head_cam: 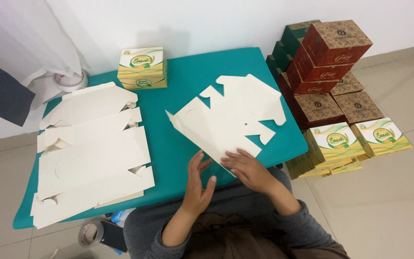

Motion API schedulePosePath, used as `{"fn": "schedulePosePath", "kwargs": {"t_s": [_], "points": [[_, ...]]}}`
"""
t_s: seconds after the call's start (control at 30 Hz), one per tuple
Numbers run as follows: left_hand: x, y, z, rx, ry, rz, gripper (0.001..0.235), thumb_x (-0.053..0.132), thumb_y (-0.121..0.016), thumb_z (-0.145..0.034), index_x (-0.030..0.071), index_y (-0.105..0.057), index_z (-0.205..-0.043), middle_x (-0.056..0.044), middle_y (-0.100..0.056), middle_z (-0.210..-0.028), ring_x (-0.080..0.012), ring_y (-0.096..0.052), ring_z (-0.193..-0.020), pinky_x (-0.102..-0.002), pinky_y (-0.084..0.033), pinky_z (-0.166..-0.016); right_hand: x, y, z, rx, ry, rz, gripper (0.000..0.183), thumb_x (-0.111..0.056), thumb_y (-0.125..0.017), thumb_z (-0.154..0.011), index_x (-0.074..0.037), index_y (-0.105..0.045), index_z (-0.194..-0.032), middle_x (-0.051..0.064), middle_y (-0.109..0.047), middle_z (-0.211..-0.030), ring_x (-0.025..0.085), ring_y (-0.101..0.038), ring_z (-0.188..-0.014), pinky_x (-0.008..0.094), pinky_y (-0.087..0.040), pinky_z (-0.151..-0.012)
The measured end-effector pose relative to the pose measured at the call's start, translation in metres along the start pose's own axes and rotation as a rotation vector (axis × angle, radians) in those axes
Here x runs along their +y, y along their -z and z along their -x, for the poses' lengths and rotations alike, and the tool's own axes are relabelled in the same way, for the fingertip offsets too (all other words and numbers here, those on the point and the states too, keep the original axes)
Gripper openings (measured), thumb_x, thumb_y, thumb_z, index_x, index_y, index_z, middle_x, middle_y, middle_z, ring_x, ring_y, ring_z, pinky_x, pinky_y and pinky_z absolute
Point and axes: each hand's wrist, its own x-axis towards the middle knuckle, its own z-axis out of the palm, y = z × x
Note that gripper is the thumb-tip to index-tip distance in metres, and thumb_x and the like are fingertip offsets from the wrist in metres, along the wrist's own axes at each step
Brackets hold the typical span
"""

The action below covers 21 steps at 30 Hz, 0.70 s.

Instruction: Folding flat cardboard templates into small product boxes at a steady pace.

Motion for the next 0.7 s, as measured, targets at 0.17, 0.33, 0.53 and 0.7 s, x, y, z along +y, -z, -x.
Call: {"fn": "schedulePosePath", "kwargs": {"t_s": [0.17, 0.33, 0.53, 0.7], "points": [[-0.009, 0.006, -0.017, -0.203, -0.079, -0.369, 0.055, 0.013, -0.043, -0.091, 0.001, -0.019, -0.140, -0.021, -0.023, -0.142, -0.0381, -0.031, -0.131, -0.053, -0.027, -0.107, 0.019, 0.006, 0.021, 0.032, -0.090, -0.320, 0.029, -0.010, -0.056, -0.085, -0.003, -0.062, -0.112, 0.019, -0.064, -0.114, 0.038, -0.055, -0.112, 0.055, -0.031, -0.103], [-0.023, 0.002, -0.019, -0.407, -0.098, -0.722, 0.053, 0.025, -0.042, -0.094, 0.007, -0.030, -0.142, -0.016, -0.026, -0.148, -0.0319, -0.026, -0.135, -0.054, -0.021, -0.107, 0.000, 0.012, 0.027, 0.180, -0.171, -0.318, 0.063, -0.002, -0.061, -0.077, -0.002, -0.035, -0.134, 0.018, -0.047, -0.133, 0.035, -0.042, -0.125, 0.054, -0.030, -0.106], [-0.021, 0.010, -0.020, -0.535, -0.122, -0.849, 0.055, 0.037, -0.040, -0.096, 0.006, -0.033, -0.141, -0.016, -0.030, -0.147, -0.0309, -0.030, -0.133, -0.054, -0.021, -0.107, -0.010, -0.015, 0.041, 0.202, -0.026, 0.503, 0.056, -0.035, -0.057, -0.082, -0.024, -0.044, -0.135, 0.001, -0.040, -0.142, 0.027, -0.027, -0.136, 0.054, -0.011, -0.111], [-0.013, 0.014, -0.038, -0.692, 0.076, -0.956, 0.060, 0.043, -0.027, -0.097, 0.005, -0.028, -0.143, -0.017, -0.028, -0.148, -0.0290, -0.027, -0.136, -0.055, -0.013, -0.109, -0.007, -0.025, 0.046, 0.055, -0.143, 0.450, 0.057, -0.041, -0.054, -0.086, -0.023, -0.039, -0.138, -0.002, -0.041, -0.141, 0.021, -0.031, -0.133, 0.057, -0.009, -0.110]]}}
